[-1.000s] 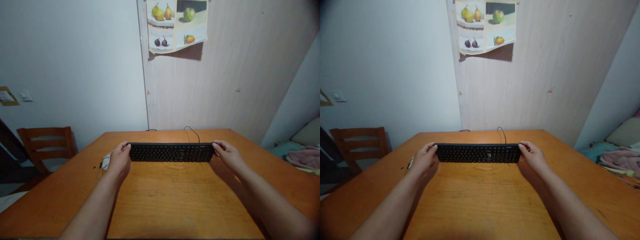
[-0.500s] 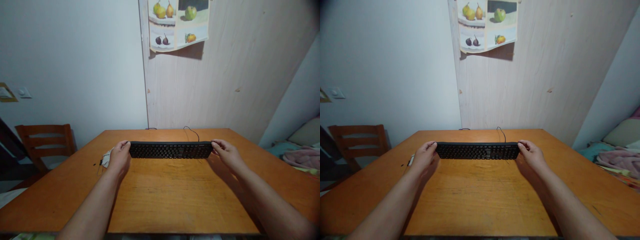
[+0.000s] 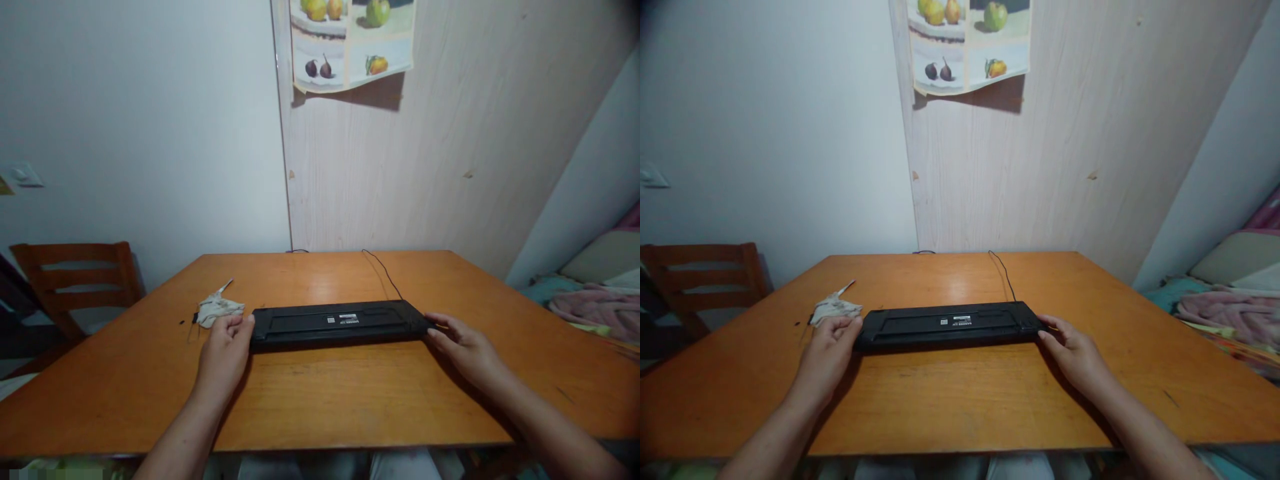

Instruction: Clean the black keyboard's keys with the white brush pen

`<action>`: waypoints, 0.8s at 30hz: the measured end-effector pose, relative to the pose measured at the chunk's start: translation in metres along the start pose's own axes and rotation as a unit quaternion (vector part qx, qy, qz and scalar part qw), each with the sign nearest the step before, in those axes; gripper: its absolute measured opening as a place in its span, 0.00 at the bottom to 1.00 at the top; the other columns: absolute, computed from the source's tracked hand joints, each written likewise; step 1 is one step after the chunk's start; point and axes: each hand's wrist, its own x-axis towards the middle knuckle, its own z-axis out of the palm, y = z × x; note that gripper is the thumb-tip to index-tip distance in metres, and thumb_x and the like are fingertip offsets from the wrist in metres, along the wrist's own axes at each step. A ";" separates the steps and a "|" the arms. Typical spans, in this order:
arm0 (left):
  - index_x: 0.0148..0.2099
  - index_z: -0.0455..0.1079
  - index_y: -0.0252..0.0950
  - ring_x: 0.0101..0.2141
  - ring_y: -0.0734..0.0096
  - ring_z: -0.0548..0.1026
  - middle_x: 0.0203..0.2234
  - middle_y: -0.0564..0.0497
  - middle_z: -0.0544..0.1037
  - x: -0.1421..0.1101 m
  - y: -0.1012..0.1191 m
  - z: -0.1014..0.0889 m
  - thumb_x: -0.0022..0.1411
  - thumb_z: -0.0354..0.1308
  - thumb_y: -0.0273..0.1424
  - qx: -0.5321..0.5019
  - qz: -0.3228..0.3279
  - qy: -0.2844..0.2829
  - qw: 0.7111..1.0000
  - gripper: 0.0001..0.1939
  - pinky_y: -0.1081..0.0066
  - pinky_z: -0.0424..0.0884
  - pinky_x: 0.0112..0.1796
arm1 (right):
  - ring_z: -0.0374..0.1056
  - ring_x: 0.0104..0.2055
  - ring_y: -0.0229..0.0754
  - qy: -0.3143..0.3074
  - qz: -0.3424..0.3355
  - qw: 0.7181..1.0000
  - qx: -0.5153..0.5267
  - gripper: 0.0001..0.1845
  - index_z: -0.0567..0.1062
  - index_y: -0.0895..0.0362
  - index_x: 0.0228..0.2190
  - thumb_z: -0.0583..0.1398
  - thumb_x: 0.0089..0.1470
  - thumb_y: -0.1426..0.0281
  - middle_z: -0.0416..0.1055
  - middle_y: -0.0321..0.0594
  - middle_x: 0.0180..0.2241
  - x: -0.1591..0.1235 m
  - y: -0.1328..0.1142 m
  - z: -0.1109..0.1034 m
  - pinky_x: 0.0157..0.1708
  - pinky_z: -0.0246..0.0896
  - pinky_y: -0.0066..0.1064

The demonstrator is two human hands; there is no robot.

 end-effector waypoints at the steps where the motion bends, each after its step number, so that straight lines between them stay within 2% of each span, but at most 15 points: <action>1: 0.46 0.70 0.37 0.38 0.57 0.80 0.38 0.46 0.82 -0.004 -0.004 0.000 0.59 0.60 0.54 0.008 -0.002 -0.009 1.000 0.26 0.63 0.73 0.41 | 0.76 0.51 0.54 -0.011 -0.020 0.999 -0.038 0.22 0.78 0.55 0.51 0.62 0.57 0.59 0.80 0.47 0.49 -0.004 0.003 -0.001 0.56 0.69 0.49; 5: 0.52 0.69 0.37 0.47 0.52 0.79 0.47 0.40 0.80 -0.018 -0.008 0.002 0.62 0.56 0.55 0.123 0.024 -0.029 0.992 0.28 0.58 0.72 0.48 | 0.73 0.57 0.55 -0.019 -0.095 0.979 -0.178 0.22 0.79 0.56 0.52 0.57 0.59 0.64 0.77 0.50 0.54 -0.016 0.004 0.002 0.62 0.63 0.53; 9: 0.60 0.66 0.34 0.41 0.49 0.81 0.49 0.37 0.80 -0.029 0.003 0.002 0.65 0.50 0.56 0.228 0.024 -0.066 0.971 0.34 0.52 0.73 0.47 | 0.70 0.61 0.56 -0.048 -0.108 0.962 -0.244 0.27 0.76 0.62 0.56 0.51 0.62 0.65 0.73 0.56 0.58 -0.019 -0.004 0.007 0.64 0.60 0.52; 11: 0.63 0.64 0.29 0.51 0.44 0.78 0.54 0.32 0.77 -0.034 0.011 0.005 0.67 0.47 0.55 0.264 0.048 -0.076 0.960 0.37 0.49 0.70 0.52 | 0.68 0.63 0.57 -0.061 -0.097 0.957 -0.267 0.28 0.74 0.63 0.59 0.50 0.65 0.63 0.71 0.56 0.60 -0.016 -0.016 0.009 0.65 0.58 0.52; 12: 0.65 0.63 0.27 0.58 0.41 0.72 0.59 0.29 0.73 -0.036 0.015 0.007 0.68 0.45 0.54 0.287 0.069 -0.073 0.953 0.38 0.46 0.66 0.57 | 0.65 0.65 0.57 -0.058 -0.091 0.955 -0.276 0.29 0.72 0.61 0.61 0.49 0.66 0.61 0.69 0.55 0.62 -0.014 -0.025 0.010 0.66 0.56 0.53; 14: 0.70 0.58 0.25 0.69 0.37 0.55 0.69 0.28 0.59 -0.042 0.024 0.016 0.70 0.43 0.53 0.334 0.114 -0.051 0.934 0.40 0.40 0.54 0.63 | 0.53 0.71 0.58 -0.032 -0.095 0.950 -0.297 0.34 0.63 0.61 0.67 0.49 0.68 0.56 0.59 0.54 0.68 -0.008 -0.048 0.014 0.69 0.49 0.56; 16: 0.73 0.53 0.28 0.72 0.37 0.42 0.73 0.32 0.48 -0.050 0.034 0.027 0.72 0.41 0.52 0.359 0.168 -0.027 0.918 0.40 0.37 0.45 0.65 | 0.39 0.75 0.57 -0.011 -0.132 0.940 -0.313 0.38 0.54 0.62 0.71 0.48 0.69 0.53 0.46 0.53 0.73 -0.004 -0.074 0.024 0.70 0.42 0.57; 19: 0.75 0.48 0.30 0.72 0.42 0.32 0.75 0.37 0.41 -0.061 0.046 0.044 0.72 0.42 0.51 0.376 0.263 -0.023 0.888 0.40 0.39 0.38 0.66 | 0.28 0.76 0.54 -0.009 -0.178 0.925 -0.335 0.40 0.47 0.60 0.73 0.46 0.69 0.51 0.33 0.49 0.75 -0.005 -0.102 0.048 0.71 0.36 0.55; 21: 0.76 0.49 0.33 0.73 0.42 0.35 0.74 0.38 0.43 -0.066 0.049 0.051 0.70 0.44 0.54 0.396 0.281 -0.072 0.871 0.42 0.38 0.35 0.66 | 0.28 0.76 0.56 -0.054 -0.164 0.916 -0.363 0.42 0.48 0.60 0.73 0.46 0.68 0.48 0.33 0.49 0.75 -0.009 -0.107 0.064 0.71 0.35 0.57; 23: 0.74 0.54 0.36 0.72 0.43 0.44 0.73 0.39 0.51 -0.067 0.047 0.053 0.68 0.44 0.59 0.414 0.273 -0.177 0.850 0.43 0.37 0.36 0.66 | 0.38 0.75 0.60 -0.162 -0.145 0.895 -0.388 0.44 0.55 0.58 0.71 0.47 0.66 0.44 0.45 0.51 0.73 -0.014 -0.105 0.074 0.70 0.33 0.61; 24: 0.73 0.57 0.38 0.71 0.43 0.48 0.72 0.38 0.55 -0.067 0.045 0.052 0.67 0.43 0.61 0.420 0.263 -0.222 0.840 0.44 0.36 0.37 0.66 | 0.41 0.74 0.61 -0.196 -0.136 0.886 -0.397 0.45 0.58 0.58 0.70 0.47 0.64 0.42 0.48 0.52 0.72 -0.015 -0.103 0.077 0.70 0.32 0.63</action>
